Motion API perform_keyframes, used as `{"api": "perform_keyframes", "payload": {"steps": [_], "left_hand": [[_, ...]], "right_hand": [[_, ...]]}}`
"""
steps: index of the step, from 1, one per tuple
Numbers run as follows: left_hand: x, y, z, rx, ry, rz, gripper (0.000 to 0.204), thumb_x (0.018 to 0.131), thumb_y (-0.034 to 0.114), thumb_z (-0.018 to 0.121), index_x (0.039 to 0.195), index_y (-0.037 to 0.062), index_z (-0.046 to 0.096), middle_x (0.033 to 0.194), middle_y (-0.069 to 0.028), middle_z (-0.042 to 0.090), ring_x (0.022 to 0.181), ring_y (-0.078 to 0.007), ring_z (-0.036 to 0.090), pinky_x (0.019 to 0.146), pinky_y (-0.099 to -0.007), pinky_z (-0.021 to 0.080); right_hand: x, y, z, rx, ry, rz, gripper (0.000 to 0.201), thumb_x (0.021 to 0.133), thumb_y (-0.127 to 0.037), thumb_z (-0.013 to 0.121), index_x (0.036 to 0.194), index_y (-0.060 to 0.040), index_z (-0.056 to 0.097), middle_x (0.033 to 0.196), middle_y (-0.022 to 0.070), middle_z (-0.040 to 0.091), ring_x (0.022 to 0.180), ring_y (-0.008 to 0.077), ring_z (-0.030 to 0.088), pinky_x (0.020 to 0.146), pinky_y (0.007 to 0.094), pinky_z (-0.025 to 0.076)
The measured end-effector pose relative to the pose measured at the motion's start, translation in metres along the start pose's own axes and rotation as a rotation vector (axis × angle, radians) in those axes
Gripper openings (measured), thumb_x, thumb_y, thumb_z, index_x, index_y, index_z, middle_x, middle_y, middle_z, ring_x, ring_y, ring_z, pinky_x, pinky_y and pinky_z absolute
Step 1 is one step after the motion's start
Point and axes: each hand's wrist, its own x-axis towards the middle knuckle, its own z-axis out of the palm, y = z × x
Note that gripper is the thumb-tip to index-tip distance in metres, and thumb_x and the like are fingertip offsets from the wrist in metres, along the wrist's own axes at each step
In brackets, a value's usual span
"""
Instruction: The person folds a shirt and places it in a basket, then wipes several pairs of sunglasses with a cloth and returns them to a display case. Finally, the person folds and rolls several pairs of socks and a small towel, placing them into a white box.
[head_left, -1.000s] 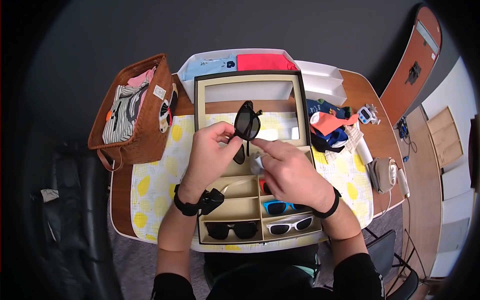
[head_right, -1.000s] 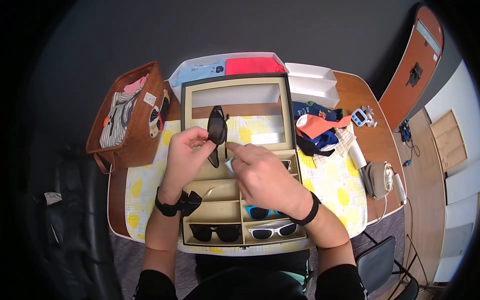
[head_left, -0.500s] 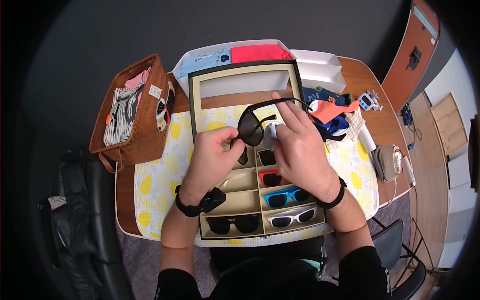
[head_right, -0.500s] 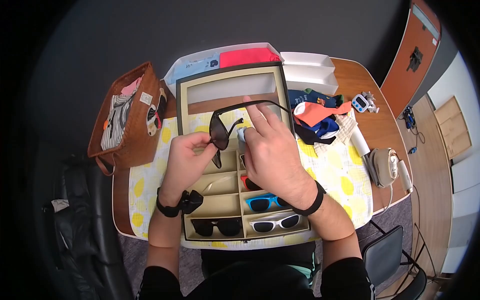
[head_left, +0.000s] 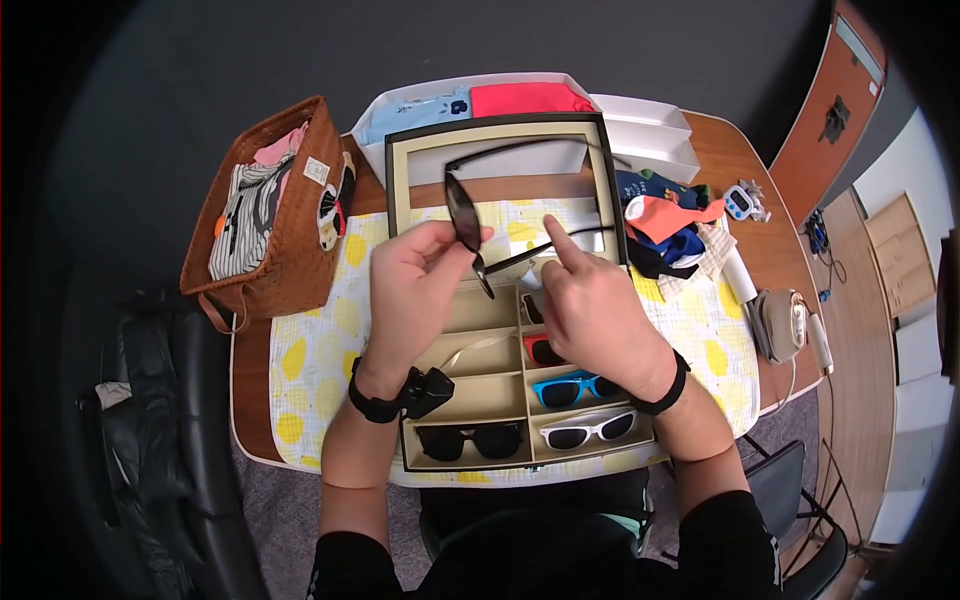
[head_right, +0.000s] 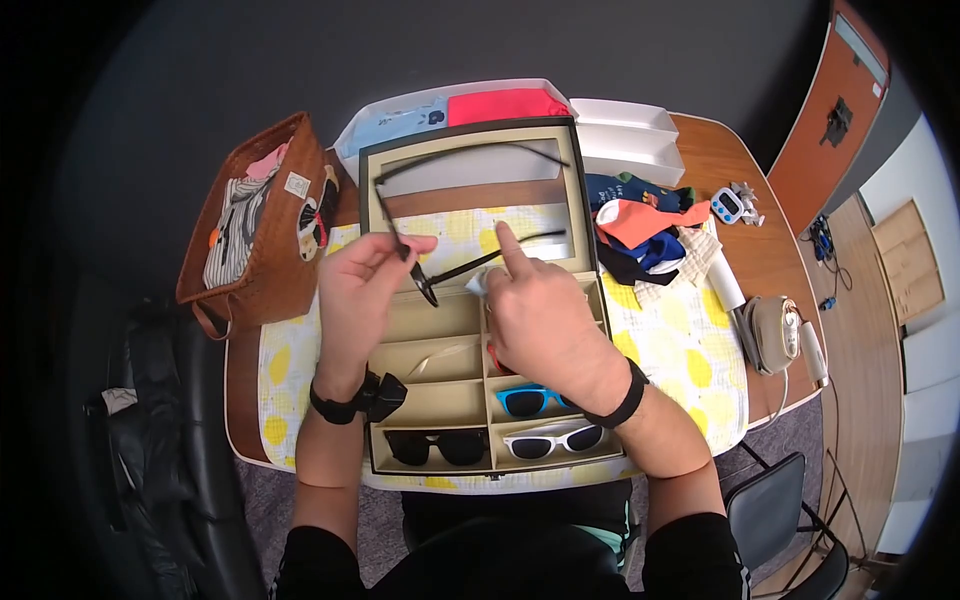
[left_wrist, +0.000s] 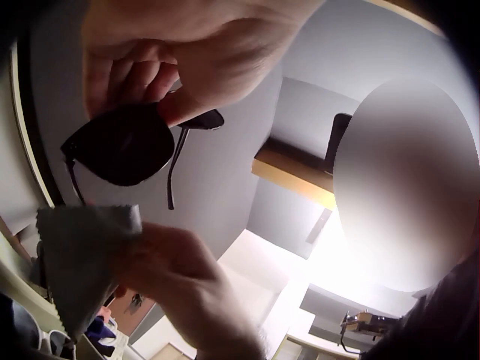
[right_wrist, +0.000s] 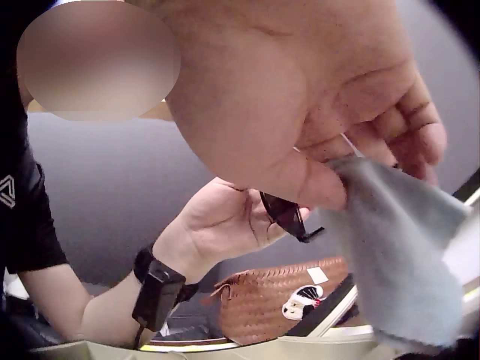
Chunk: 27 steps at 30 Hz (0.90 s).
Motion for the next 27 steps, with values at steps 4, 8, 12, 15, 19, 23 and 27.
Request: {"api": "perform_keyframes", "payload": {"steps": [4, 8, 12, 15, 19, 23, 27], "left_hand": [[0.003, 0.001, -0.006, -0.089, 0.082, 0.095, 0.017, 0.098, 0.000, 0.060, 0.110, -0.0090, 0.068, 0.106, -0.0101, 0.075, 0.095, -0.0073, 0.065, 0.082, -0.0209, 0.050], [0.006, 0.000, -0.012, -0.050, 0.067, 0.043, 0.016, 0.098, 0.004, 0.061, 0.106, -0.0087, 0.068, 0.106, -0.0121, 0.075, 0.093, -0.0094, 0.067, 0.084, -0.0236, 0.051], [0.017, -0.013, -0.022, -0.285, 0.062, -0.082, 0.017, 0.099, 0.008, 0.058, 0.101, -0.0055, 0.067, 0.100, -0.0154, 0.073, 0.097, -0.0231, 0.071, 0.091, -0.0347, 0.055], [0.019, -0.014, -0.023, -0.482, 0.026, -0.146, 0.020, 0.100, 0.011, 0.057, 0.102, -0.0054, 0.068, 0.101, -0.0163, 0.073, 0.097, -0.0237, 0.071, 0.092, -0.0344, 0.055], [0.018, -0.014, -0.017, -0.620, 0.067, -0.206, 0.031, 0.104, 0.019, 0.051, 0.109, -0.0064, 0.066, 0.108, -0.0201, 0.072, 0.107, -0.0275, 0.070, 0.099, -0.0367, 0.053], [0.018, -0.008, -0.014, -0.844, -0.009, -0.246, 0.035, 0.106, 0.022, 0.045, 0.120, -0.0060, 0.061, 0.116, -0.0229, 0.069, 0.121, -0.0324, 0.064, 0.105, -0.0405, 0.049], [0.016, -0.009, -0.013, -0.842, -0.158, -0.134, 0.054, 0.103, 0.029, 0.049, 0.143, -0.0076, 0.042, 0.137, -0.0252, 0.056, 0.133, -0.0421, 0.052, 0.114, -0.0527, 0.042]], "right_hand": [[0.004, 0.000, -0.008, 0.166, -0.131, 0.109, 0.011, 0.074, 0.001, 0.063, 0.074, 0.0046, 0.053, 0.139, 0.0330, 0.054, 0.081, 0.0456, 0.069, 0.076, 0.0477, 0.057], [0.004, 0.006, -0.011, 0.325, 0.037, 0.100, 0.012, 0.078, -0.004, 0.064, 0.084, 0.0057, 0.061, 0.137, 0.0309, 0.056, 0.091, 0.0423, 0.069, 0.082, 0.0468, 0.056], [0.008, 0.023, -0.007, 0.490, 0.281, 0.196, 0.012, 0.081, -0.006, 0.064, 0.082, 0.0052, 0.062, 0.120, 0.0268, 0.063, 0.090, 0.0403, 0.064, 0.077, 0.0458, 0.051], [0.011, 0.047, 0.000, 0.519, 0.231, 0.351, 0.017, 0.087, -0.011, 0.064, 0.084, 0.0054, 0.066, 0.095, 0.0185, 0.068, 0.078, 0.0292, 0.062, 0.066, 0.0399, 0.046], [0.014, 0.062, 0.015, 1.092, -0.035, 0.621, 0.027, 0.098, -0.018, 0.061, 0.087, 0.0050, 0.070, 0.073, 0.0015, 0.066, 0.068, 0.0071, 0.053, 0.063, 0.0279, 0.042], [0.016, 0.063, 0.022, 1.300, 0.078, 0.556, 0.025, 0.100, -0.018, 0.062, 0.093, 0.0033, 0.072, 0.080, 0.0024, 0.070, 0.066, 0.0085, 0.059, 0.065, 0.0270, 0.047], [0.015, 0.059, 0.020, 1.444, 0.094, 0.558, 0.020, 0.101, -0.014, 0.062, 0.103, 0.0031, 0.072, 0.085, 0.0044, 0.073, 0.070, 0.0085, 0.065, 0.066, 0.0255, 0.050]]}}
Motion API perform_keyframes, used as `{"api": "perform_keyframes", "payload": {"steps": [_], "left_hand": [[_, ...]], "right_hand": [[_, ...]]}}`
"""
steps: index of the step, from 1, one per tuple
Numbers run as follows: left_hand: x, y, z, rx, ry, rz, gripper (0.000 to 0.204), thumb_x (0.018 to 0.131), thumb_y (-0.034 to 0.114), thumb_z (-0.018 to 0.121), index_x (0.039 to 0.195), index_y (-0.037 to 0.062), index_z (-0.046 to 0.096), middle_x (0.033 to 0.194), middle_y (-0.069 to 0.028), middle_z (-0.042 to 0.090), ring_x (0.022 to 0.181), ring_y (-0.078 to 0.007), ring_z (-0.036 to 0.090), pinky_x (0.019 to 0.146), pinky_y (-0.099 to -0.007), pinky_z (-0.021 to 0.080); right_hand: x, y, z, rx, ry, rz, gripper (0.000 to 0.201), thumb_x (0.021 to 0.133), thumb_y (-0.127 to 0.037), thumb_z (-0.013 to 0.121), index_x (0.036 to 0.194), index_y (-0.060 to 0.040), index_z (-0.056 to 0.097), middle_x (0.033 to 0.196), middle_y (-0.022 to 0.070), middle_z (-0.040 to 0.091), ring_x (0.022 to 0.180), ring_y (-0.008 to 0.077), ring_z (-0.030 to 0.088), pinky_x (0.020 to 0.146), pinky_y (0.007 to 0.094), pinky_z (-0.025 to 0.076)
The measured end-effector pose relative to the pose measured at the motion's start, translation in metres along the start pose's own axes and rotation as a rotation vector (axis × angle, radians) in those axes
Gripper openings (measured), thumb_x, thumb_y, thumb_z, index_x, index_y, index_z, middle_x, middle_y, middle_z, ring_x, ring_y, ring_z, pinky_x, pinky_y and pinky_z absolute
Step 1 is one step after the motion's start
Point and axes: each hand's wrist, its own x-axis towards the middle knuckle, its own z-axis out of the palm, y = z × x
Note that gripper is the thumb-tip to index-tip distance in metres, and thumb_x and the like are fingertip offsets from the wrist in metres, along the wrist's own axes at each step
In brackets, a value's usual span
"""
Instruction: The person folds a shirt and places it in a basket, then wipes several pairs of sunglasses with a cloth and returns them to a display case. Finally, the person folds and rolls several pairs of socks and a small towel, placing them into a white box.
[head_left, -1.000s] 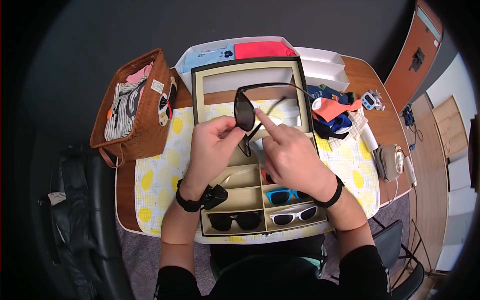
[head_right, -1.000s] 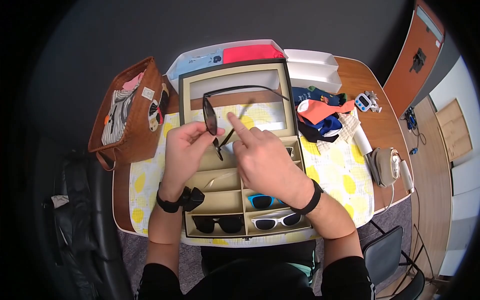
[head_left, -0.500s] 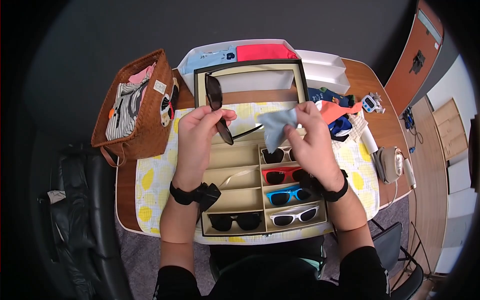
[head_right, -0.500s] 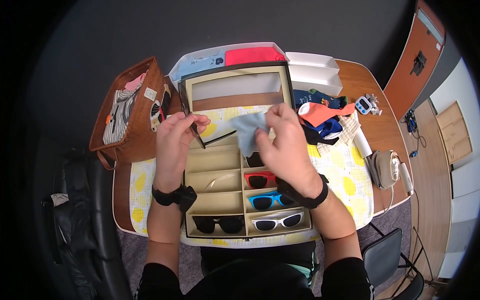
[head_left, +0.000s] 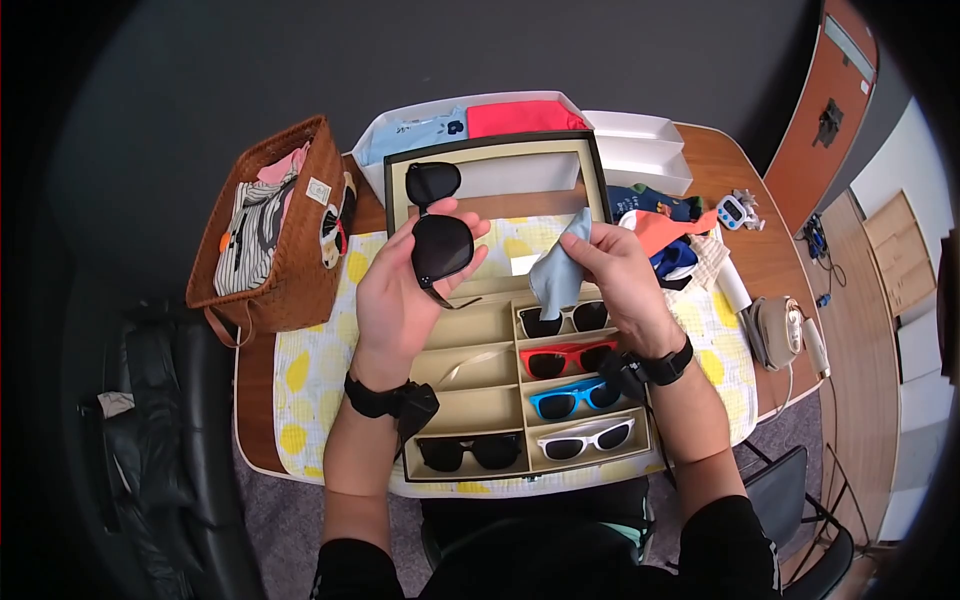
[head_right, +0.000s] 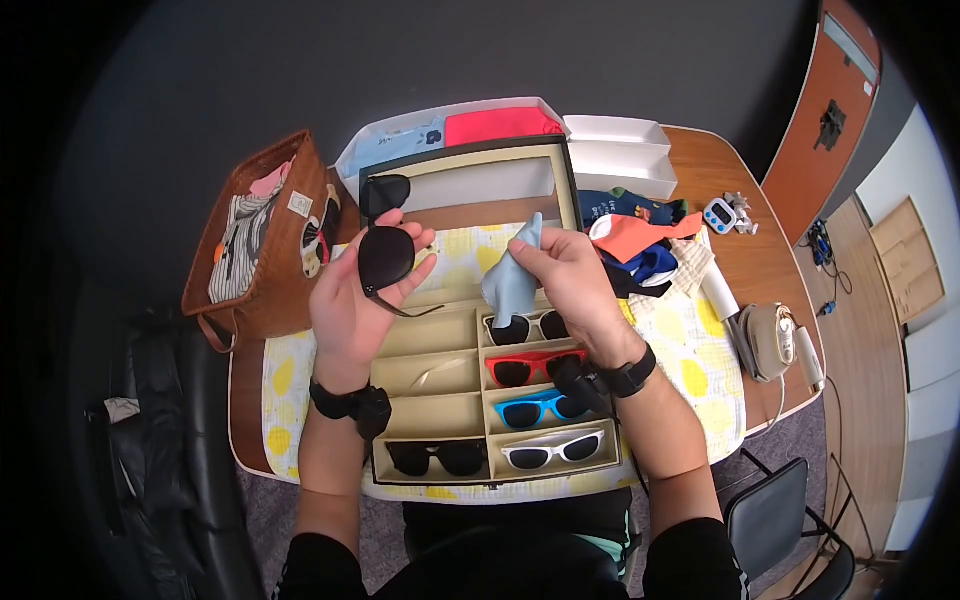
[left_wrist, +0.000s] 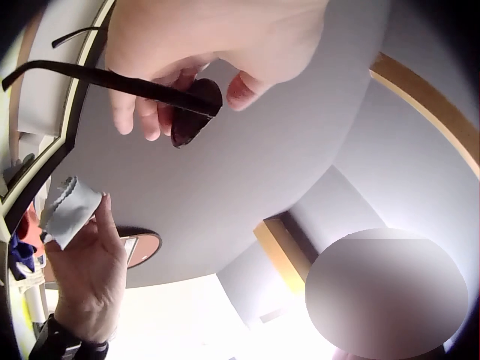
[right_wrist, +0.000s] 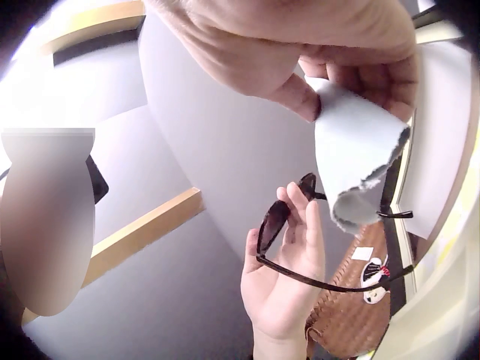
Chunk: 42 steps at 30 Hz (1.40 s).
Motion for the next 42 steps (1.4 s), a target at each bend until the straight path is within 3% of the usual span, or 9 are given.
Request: {"api": "perform_keyframes", "payload": {"steps": [5, 7, 13, 15, 16, 19, 23, 32, 42], "left_hand": [[-0.002, -0.003, 0.011, 0.082, -0.236, 0.014, 0.074, 0.096, 0.025, 0.063, 0.154, -0.0016, 0.027, 0.148, -0.0231, 0.047, 0.135, -0.0417, 0.051, 0.109, -0.0516, 0.048], [-0.006, -0.002, 0.015, 0.177, -0.187, -0.019, 0.081, 0.091, 0.016, 0.072, 0.156, 0.0031, 0.026, 0.150, -0.0216, 0.045, 0.129, -0.0388, 0.056, 0.096, -0.0427, 0.057], [-0.008, -0.010, 0.018, 0.326, -0.246, -0.048, 0.079, 0.091, 0.002, 0.070, 0.157, 0.0050, 0.026, 0.149, -0.0146, 0.049, 0.110, -0.0248, 0.067, 0.076, -0.0269, 0.057], [-0.012, -0.012, 0.024, 0.401, -0.207, -0.079, 0.081, 0.090, 0.004, 0.072, 0.157, 0.0040, 0.026, 0.147, -0.0138, 0.051, 0.104, -0.0216, 0.067, 0.073, -0.0251, 0.056], [-0.013, -0.014, 0.027, 0.479, -0.168, -0.108, 0.084, 0.088, 0.006, 0.073, 0.158, 0.0030, 0.026, 0.145, -0.0131, 0.054, 0.098, -0.0184, 0.067, 0.070, -0.0233, 0.054], [-0.015, -0.016, 0.032, 0.455, -0.188, -0.090, 0.083, 0.089, 0.005, 0.072, 0.158, 0.0016, 0.025, 0.144, -0.0123, 0.055, 0.108, -0.0165, 0.064, 0.078, -0.0242, 0.055], [-0.013, -0.018, 0.027, 0.396, -0.171, -0.049, 0.081, 0.093, 0.003, 0.071, 0.158, 0.0028, 0.025, 0.149, -0.0132, 0.050, 0.120, -0.0168, 0.059, 0.080, -0.0225, 0.055], [-0.020, -0.016, 0.027, 0.463, -0.309, -0.145, 0.080, 0.092, -0.004, 0.069, 0.158, -0.0007, 0.025, 0.143, -0.0120, 0.053, 0.129, -0.0198, 0.055, 0.101, -0.0324, 0.052], [-0.022, -0.013, 0.027, 0.632, -0.322, -0.060, 0.086, 0.087, -0.007, 0.073, 0.158, -0.0005, 0.025, 0.143, -0.0113, 0.054, 0.131, -0.0190, 0.054, 0.101, -0.0317, 0.051]], "right_hand": [[-0.006, -0.007, 0.008, 0.011, 0.049, -0.025, 0.018, 0.099, -0.011, 0.064, 0.104, 0.0042, 0.073, 0.087, 0.0057, 0.074, 0.071, 0.0080, 0.065, 0.062, 0.0246, 0.050], [-0.007, -0.008, 0.009, 0.020, 0.054, -0.028, 0.018, 0.099, -0.010, 0.064, 0.105, 0.0043, 0.073, 0.087, 0.0060, 0.074, 0.070, 0.0081, 0.065, 0.062, 0.0248, 0.050], [-0.028, -0.023, 0.028, -0.174, 0.103, -0.173, 0.017, 0.098, -0.008, 0.063, 0.103, 0.0046, 0.073, 0.082, 0.0049, 0.071, 0.070, 0.0098, 0.061, 0.064, 0.0253, 0.047], [-0.035, -0.029, 0.038, -0.345, 0.085, -0.507, 0.015, 0.097, -0.005, 0.061, 0.100, 0.0051, 0.072, 0.084, 0.0086, 0.067, 0.077, 0.0157, 0.061, 0.069, 0.0288, 0.047], [-0.044, -0.037, 0.039, -0.495, 0.045, -0.491, 0.011, 0.092, 0.000, 0.063, 0.098, 0.0048, 0.071, 0.089, 0.0140, 0.064, 0.085, 0.0265, 0.062, 0.074, 0.0351, 0.049], [-0.053, -0.035, 0.051, -0.787, 0.011, -0.812, 0.019, 0.077, 0.003, 0.071, 0.095, 0.0053, 0.070, 0.103, 0.0203, 0.064, 0.090, 0.0396, 0.062, 0.079, 0.0446, 0.051], [-0.061, -0.034, 0.059, -0.934, -0.017, -0.982, 0.029, 0.073, 0.003, 0.074, 0.101, 0.0072, 0.067, 0.112, 0.0234, 0.064, 0.105, 0.0418, 0.065, 0.086, 0.0471, 0.053], [-0.059, -0.029, 0.059, -0.899, -0.023, -0.995, 0.030, 0.073, 0.004, 0.074, 0.101, 0.0087, 0.066, 0.110, 0.0252, 0.067, 0.109, 0.0425, 0.067, 0.091, 0.0488, 0.053], [-0.062, -0.034, 0.059, -0.982, -0.074, -1.069, 0.035, 0.071, 0.003, 0.073, 0.105, 0.0080, 0.065, 0.112, 0.0242, 0.067, 0.114, 0.0413, 0.066, 0.091, 0.0482, 0.053]]}}
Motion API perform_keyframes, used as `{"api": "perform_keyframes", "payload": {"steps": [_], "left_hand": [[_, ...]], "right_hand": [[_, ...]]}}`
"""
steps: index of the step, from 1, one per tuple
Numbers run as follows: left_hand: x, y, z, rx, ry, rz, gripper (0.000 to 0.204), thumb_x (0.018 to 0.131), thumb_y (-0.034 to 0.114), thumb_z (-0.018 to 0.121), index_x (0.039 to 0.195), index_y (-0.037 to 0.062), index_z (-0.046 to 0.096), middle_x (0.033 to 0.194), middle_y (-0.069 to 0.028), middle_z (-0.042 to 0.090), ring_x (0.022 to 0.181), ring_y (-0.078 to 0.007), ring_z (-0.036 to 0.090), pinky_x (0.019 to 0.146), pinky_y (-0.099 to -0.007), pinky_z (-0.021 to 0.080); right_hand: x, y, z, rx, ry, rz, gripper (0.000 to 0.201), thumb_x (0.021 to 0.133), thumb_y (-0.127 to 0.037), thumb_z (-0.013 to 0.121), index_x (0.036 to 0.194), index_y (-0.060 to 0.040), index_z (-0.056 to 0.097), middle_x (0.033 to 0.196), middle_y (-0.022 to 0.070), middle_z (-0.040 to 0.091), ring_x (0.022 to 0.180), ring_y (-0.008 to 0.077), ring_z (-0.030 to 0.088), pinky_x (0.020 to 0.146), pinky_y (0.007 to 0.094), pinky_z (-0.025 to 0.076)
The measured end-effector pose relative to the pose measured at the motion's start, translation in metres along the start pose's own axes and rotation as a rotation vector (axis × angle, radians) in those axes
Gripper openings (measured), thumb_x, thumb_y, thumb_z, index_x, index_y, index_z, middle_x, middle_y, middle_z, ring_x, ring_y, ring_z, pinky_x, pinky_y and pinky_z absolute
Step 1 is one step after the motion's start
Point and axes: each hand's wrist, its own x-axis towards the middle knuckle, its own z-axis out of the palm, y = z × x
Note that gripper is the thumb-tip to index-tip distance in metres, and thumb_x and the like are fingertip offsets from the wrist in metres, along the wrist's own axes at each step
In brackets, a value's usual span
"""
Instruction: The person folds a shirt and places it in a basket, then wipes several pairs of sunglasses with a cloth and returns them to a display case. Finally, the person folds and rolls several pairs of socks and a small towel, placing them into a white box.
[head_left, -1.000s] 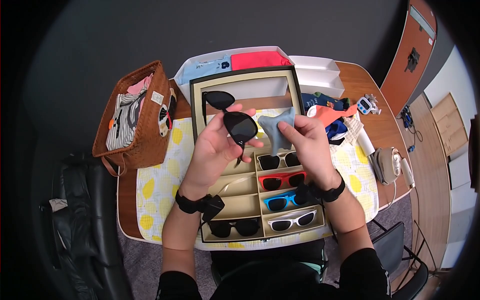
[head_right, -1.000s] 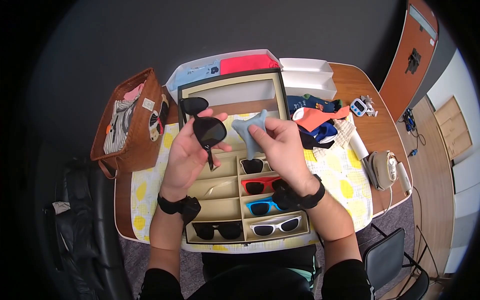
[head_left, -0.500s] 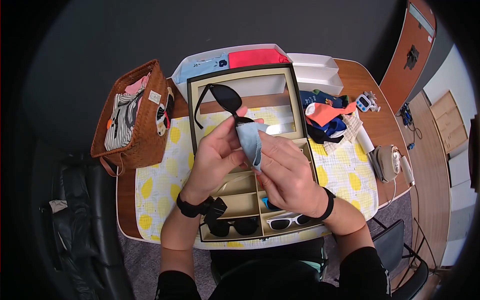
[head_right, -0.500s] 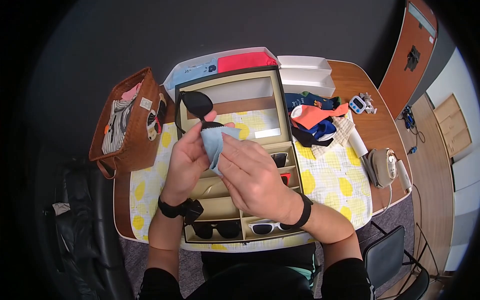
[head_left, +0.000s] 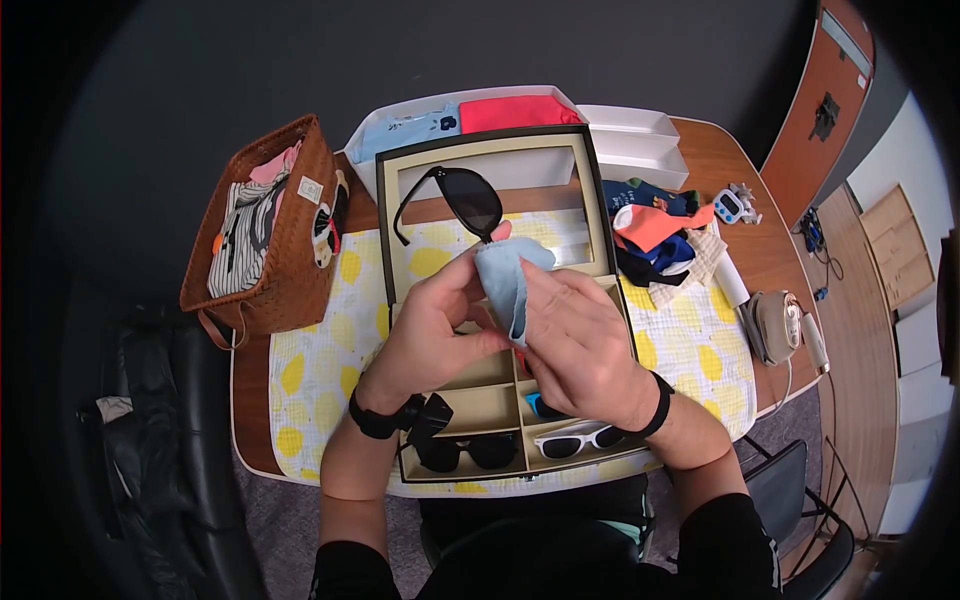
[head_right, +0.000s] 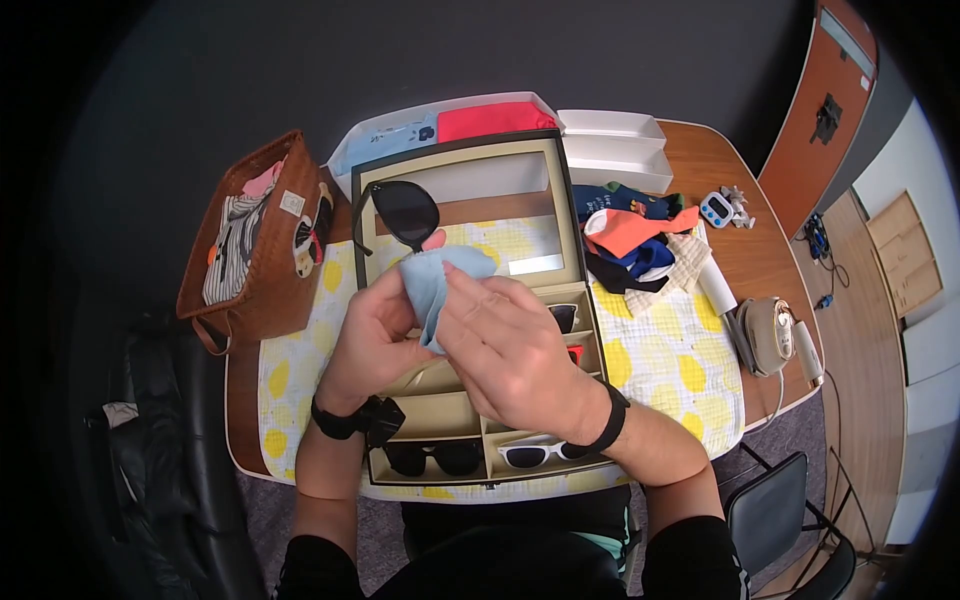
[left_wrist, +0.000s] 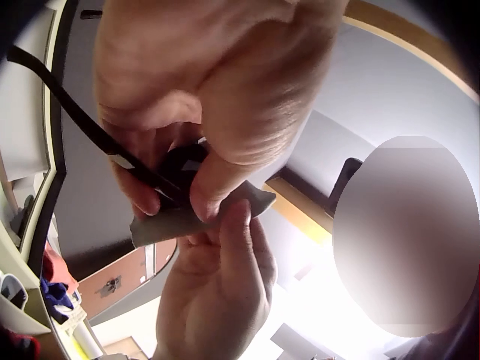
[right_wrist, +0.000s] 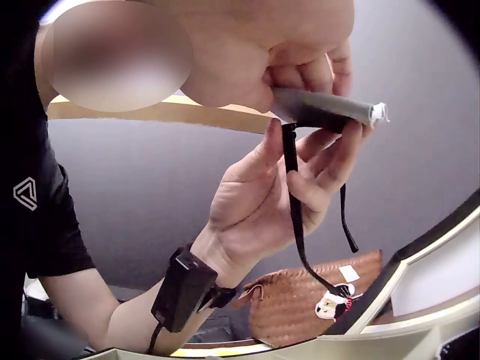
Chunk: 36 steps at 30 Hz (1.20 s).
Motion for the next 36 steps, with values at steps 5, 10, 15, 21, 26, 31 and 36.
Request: {"api": "perform_keyframes", "payload": {"steps": [5, 10, 15, 21, 26, 31, 36], "left_hand": [[0.004, 0.002, 0.000, -0.080, 0.112, 0.062, 0.086, 0.086, -0.013, 0.068, 0.159, 0.0001, 0.023, 0.148, -0.0146, 0.051, 0.130, -0.0182, 0.055, 0.101, -0.0312, 0.052], [0.005, 0.007, -0.005, -0.098, 0.157, 0.080, 0.087, 0.087, -0.016, 0.064, 0.160, 0.0006, 0.019, 0.151, -0.0177, 0.048, 0.131, -0.0217, 0.055, 0.106, -0.0354, 0.051], [0.004, 0.001, -0.014, -0.111, 0.118, 0.166, 0.089, 0.086, -0.016, 0.065, 0.159, 0.0010, 0.019, 0.152, -0.0189, 0.046, 0.133, -0.0243, 0.053, 0.106, -0.0371, 0.050], [0.004, 0.002, -0.011, -0.185, 0.080, 0.169, 0.089, 0.085, -0.016, 0.067, 0.159, 0.0003, 0.018, 0.154, -0.0209, 0.044, 0.132, -0.0239, 0.055, 0.105, -0.0358, 0.051], [0.002, 0.004, -0.009, -0.215, 0.057, 0.185, 0.091, 0.084, -0.017, 0.068, 0.159, -0.0004, 0.018, 0.154, -0.0220, 0.044, 0.130, -0.0236, 0.057, 0.101, -0.0322, 0.053], [0.001, 0.008, -0.009, -0.244, 0.057, 0.116, 0.092, 0.084, -0.016, 0.070, 0.159, -0.0009, 0.018, 0.150, -0.0197, 0.048, 0.128, -0.0225, 0.058, 0.097, -0.0307, 0.054], [-0.001, 0.003, -0.005, -0.260, 0.027, 0.120, 0.093, 0.085, -0.010, 0.074, 0.159, -0.0010, 0.020, 0.146, -0.0149, 0.052, 0.125, -0.0191, 0.059, 0.093, -0.0282, 0.054]], "right_hand": [[-0.002, -0.002, 0.002, -0.042, -0.022, -0.071, 0.039, 0.069, -0.002, 0.070, 0.107, 0.0080, 0.065, 0.114, 0.0244, 0.067, 0.115, 0.0395, 0.067, 0.091, 0.0464, 0.052], [-0.001, -0.004, 0.001, 0.019, -0.010, -0.058, 0.037, 0.069, -0.001, 0.071, 0.105, 0.0075, 0.066, 0.112, 0.0237, 0.068, 0.114, 0.0385, 0.067, 0.089, 0.0454, 0.052], [0.001, -0.006, -0.001, 0.027, 0.020, -0.054, 0.035, 0.069, -0.001, 0.072, 0.102, 0.0064, 0.066, 0.107, 0.0221, 0.069, 0.113, 0.0377, 0.068, 0.087, 0.0446, 0.052], [0.001, -0.007, -0.004, -0.032, 0.010, -0.020, 0.035, 0.068, -0.001, 0.073, 0.101, 0.0049, 0.066, 0.106, 0.0202, 0.069, 0.114, 0.0383, 0.068, 0.088, 0.0458, 0.051], [0.000, -0.004, -0.003, -0.101, 0.032, 0.062, 0.032, 0.071, 0.002, 0.072, 0.103, 0.0040, 0.065, 0.105, 0.0184, 0.069, 0.116, 0.0409, 0.067, 0.091, 0.0483, 0.049], [0.000, -0.003, -0.003, -0.034, 0.057, 0.124, 0.031, 0.076, 0.008, 0.065, 0.106, 0.0071, 0.067, 0.102, 0.0230, 0.069, 0.118, 0.0456, 0.065, 0.092, 0.0495, 0.047], [0.000, 0.003, -0.001, -0.031, 0.100, 0.143, 0.021, 0.075, 0.005, 0.071, 0.095, 0.0048, 0.066, 0.097, 0.0193, 0.068, 0.119, 0.0442, 0.065, 0.090, 0.0490, 0.048]]}}
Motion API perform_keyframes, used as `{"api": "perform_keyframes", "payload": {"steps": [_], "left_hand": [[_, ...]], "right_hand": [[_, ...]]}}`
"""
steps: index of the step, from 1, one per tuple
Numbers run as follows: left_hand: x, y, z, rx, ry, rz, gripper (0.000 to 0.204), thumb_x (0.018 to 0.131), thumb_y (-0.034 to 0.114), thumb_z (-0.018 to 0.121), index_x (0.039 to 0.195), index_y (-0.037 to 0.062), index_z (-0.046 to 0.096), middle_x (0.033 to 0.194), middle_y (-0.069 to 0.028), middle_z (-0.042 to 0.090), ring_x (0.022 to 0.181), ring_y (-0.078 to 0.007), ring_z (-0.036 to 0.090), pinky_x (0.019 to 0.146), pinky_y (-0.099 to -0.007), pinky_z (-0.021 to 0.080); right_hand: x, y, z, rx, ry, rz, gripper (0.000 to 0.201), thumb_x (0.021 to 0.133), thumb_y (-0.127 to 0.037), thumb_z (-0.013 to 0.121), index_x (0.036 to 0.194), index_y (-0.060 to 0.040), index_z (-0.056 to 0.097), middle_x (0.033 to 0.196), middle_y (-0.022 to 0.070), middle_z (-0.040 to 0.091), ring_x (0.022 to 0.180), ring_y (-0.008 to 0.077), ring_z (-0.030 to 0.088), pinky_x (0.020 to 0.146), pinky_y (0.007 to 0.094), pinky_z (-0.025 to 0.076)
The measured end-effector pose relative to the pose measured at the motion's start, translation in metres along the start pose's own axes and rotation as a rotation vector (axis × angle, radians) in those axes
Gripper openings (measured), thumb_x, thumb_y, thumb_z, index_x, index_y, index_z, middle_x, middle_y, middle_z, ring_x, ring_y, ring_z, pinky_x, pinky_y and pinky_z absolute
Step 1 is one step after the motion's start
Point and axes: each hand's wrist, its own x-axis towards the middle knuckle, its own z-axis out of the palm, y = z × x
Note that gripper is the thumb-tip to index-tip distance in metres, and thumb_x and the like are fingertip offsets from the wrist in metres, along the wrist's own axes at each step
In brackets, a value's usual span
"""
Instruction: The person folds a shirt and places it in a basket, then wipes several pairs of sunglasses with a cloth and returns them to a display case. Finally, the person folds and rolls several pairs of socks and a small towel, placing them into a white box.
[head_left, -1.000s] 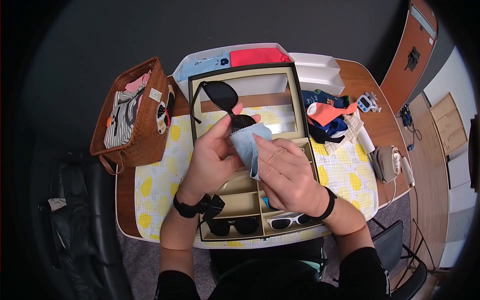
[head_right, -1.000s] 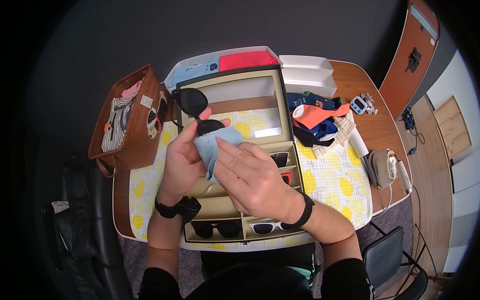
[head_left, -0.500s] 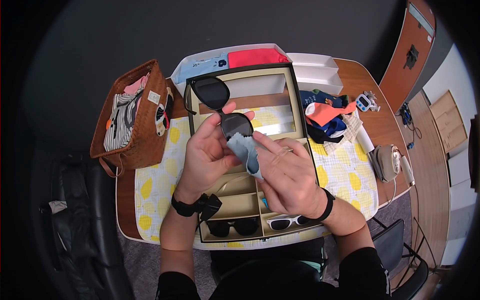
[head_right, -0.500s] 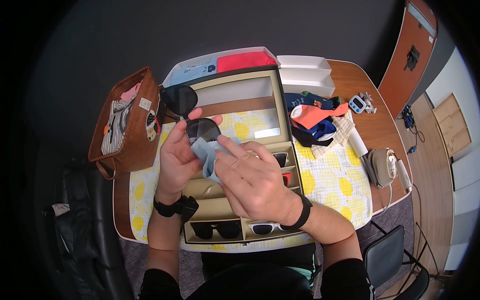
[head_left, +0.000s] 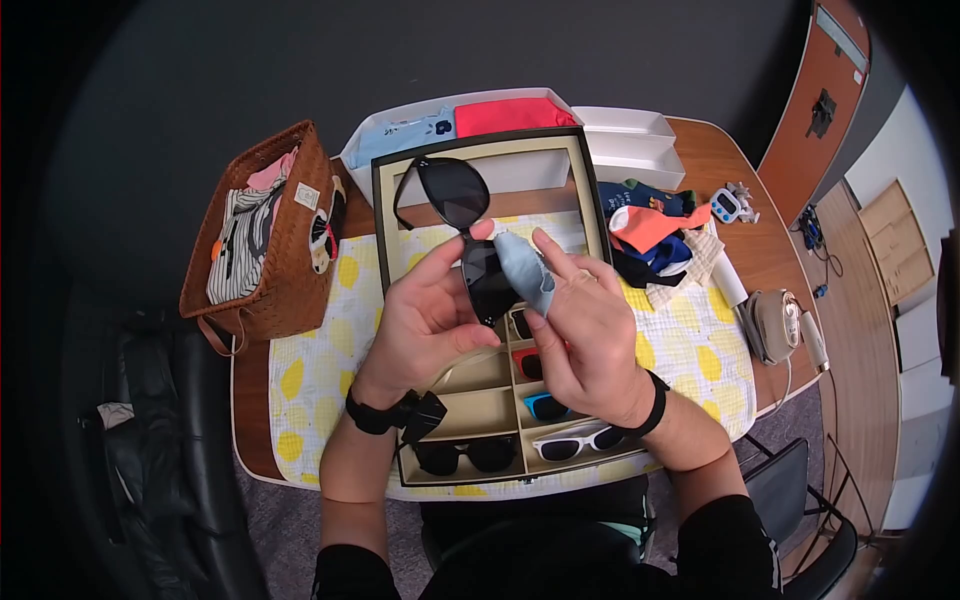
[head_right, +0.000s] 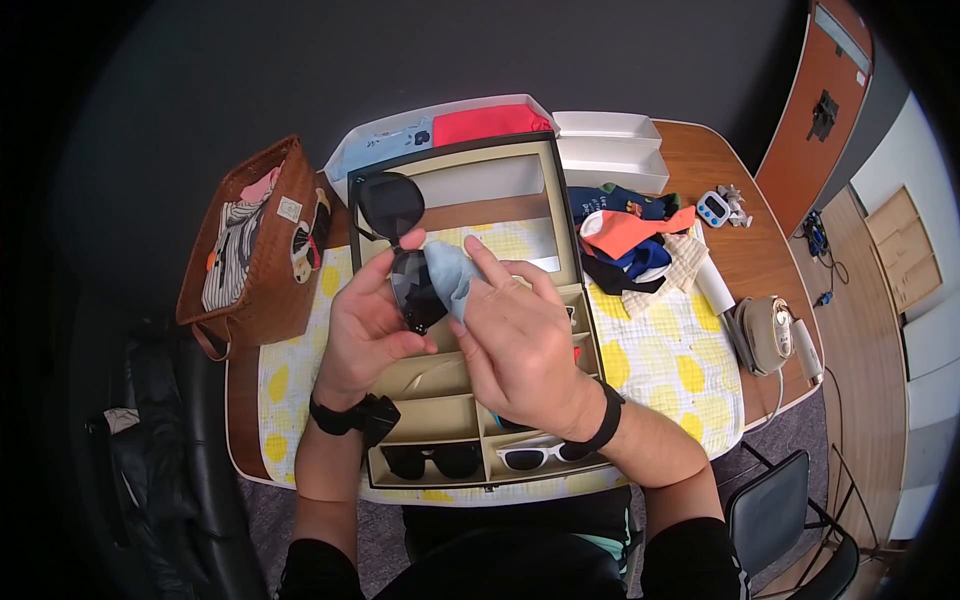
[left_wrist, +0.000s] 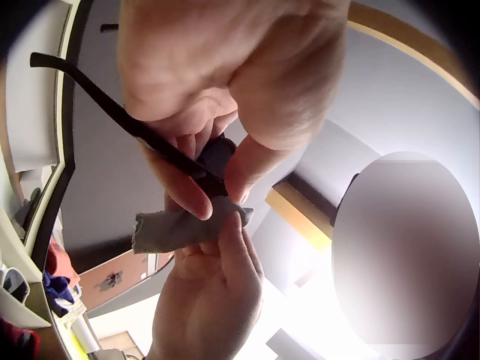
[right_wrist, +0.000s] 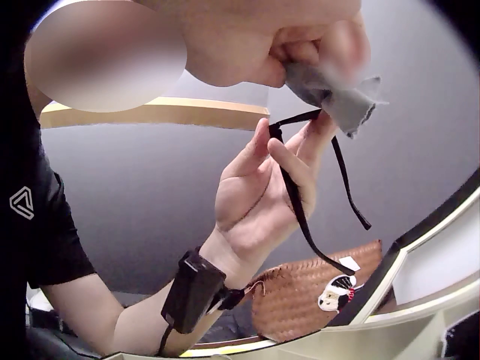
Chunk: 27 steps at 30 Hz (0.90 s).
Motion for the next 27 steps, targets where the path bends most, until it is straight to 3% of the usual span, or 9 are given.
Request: {"api": "perform_keyframes", "payload": {"steps": [8, 20, 27], "left_hand": [[-0.002, -0.009, -0.006, 0.124, -0.097, -0.187, 0.087, 0.088, -0.005, 0.074, 0.159, -0.0020, 0.023, 0.142, -0.0107, 0.055, 0.124, -0.0150, 0.058, 0.087, -0.0232, 0.051], [-0.001, -0.011, 0.001, 0.040, -0.014, -0.121, 0.085, 0.089, -0.008, 0.070, 0.159, -0.0009, 0.022, 0.144, -0.0121, 0.052, 0.126, -0.0168, 0.056, 0.094, -0.0282, 0.052], [0.000, -0.018, -0.002, 0.135, 0.014, -0.101, 0.085, 0.090, -0.010, 0.068, 0.160, 0.0002, 0.020, 0.144, -0.0124, 0.051, 0.128, -0.0187, 0.055, 0.100, -0.0303, 0.051]], "right_hand": [[0.003, 0.000, -0.001, 0.105, -0.046, -0.037, 0.014, 0.077, 0.005, 0.070, 0.090, 0.0045, 0.067, 0.101, 0.0209, 0.069, 0.121, 0.0430, 0.064, 0.091, 0.0482, 0.048], [0.002, 0.001, 0.000, -0.088, -0.001, -0.032, 0.017, 0.074, 0.002, 0.072, 0.089, 0.0025, 0.065, 0.099, 0.0175, 0.069, 0.119, 0.0423, 0.065, 0.091, 0.0479, 0.048], [-0.002, 0.002, 0.005, 0.034, -0.078, -0.150, 0.025, 0.072, 0.003, 0.072, 0.095, 0.0056, 0.065, 0.102, 0.0215, 0.068, 0.115, 0.0405, 0.067, 0.088, 0.0476, 0.053]]}}
